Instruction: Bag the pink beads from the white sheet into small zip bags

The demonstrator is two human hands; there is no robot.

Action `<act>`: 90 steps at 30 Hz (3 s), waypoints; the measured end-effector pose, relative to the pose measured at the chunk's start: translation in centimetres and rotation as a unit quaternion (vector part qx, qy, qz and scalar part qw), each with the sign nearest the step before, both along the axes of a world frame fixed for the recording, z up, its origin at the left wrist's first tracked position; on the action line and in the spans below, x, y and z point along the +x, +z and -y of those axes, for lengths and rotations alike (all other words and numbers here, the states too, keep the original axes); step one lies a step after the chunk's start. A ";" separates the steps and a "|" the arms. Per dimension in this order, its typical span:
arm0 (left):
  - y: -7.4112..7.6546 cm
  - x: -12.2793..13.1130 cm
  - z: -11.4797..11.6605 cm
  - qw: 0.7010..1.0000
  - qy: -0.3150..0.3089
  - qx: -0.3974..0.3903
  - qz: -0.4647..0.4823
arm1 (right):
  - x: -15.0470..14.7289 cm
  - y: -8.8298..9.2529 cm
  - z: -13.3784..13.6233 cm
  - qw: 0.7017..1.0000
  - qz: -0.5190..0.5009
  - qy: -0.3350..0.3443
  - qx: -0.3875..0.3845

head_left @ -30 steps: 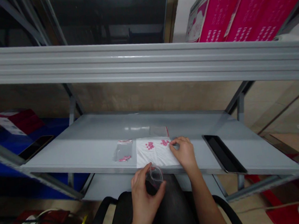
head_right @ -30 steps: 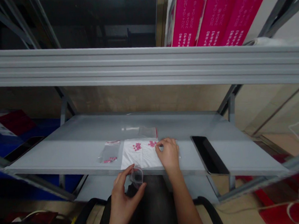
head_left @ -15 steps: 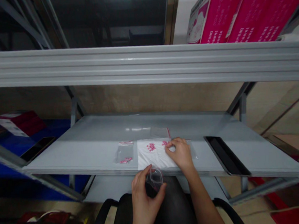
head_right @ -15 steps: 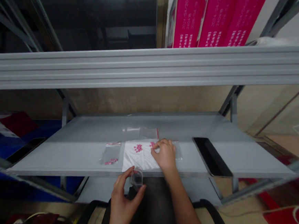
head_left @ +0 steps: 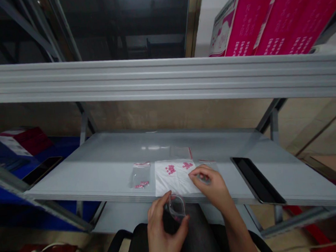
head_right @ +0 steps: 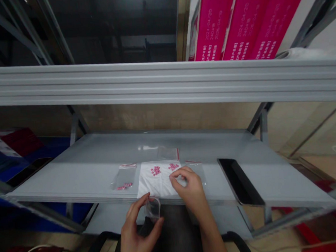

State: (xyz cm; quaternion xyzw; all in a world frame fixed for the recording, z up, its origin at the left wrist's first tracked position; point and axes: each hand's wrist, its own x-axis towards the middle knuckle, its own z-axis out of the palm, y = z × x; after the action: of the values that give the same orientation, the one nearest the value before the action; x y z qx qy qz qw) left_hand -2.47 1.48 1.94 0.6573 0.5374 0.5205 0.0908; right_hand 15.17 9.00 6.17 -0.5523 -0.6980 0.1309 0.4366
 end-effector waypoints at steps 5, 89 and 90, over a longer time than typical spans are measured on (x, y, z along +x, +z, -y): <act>1.0 -0.3 0.7 0.998 -0.001 0.064 -0.009 | 0.4 -2.2 -3.1 0.989 0.076 -0.125 0.012; 2.8 -2.7 0.8 0.937 -0.213 -0.139 0.238 | -3.4 0.4 7.7 0.934 -0.245 0.194 -0.173; 2.8 -2.7 0.8 0.937 -0.215 -0.140 0.239 | -3.5 0.4 7.7 0.935 -0.240 0.190 -0.178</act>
State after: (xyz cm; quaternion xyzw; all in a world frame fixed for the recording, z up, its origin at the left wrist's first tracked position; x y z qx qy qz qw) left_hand -5.15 0.71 4.70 0.5941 0.4138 0.5494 0.4171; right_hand 11.65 1.35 6.56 -0.4305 -0.6292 0.4626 0.4525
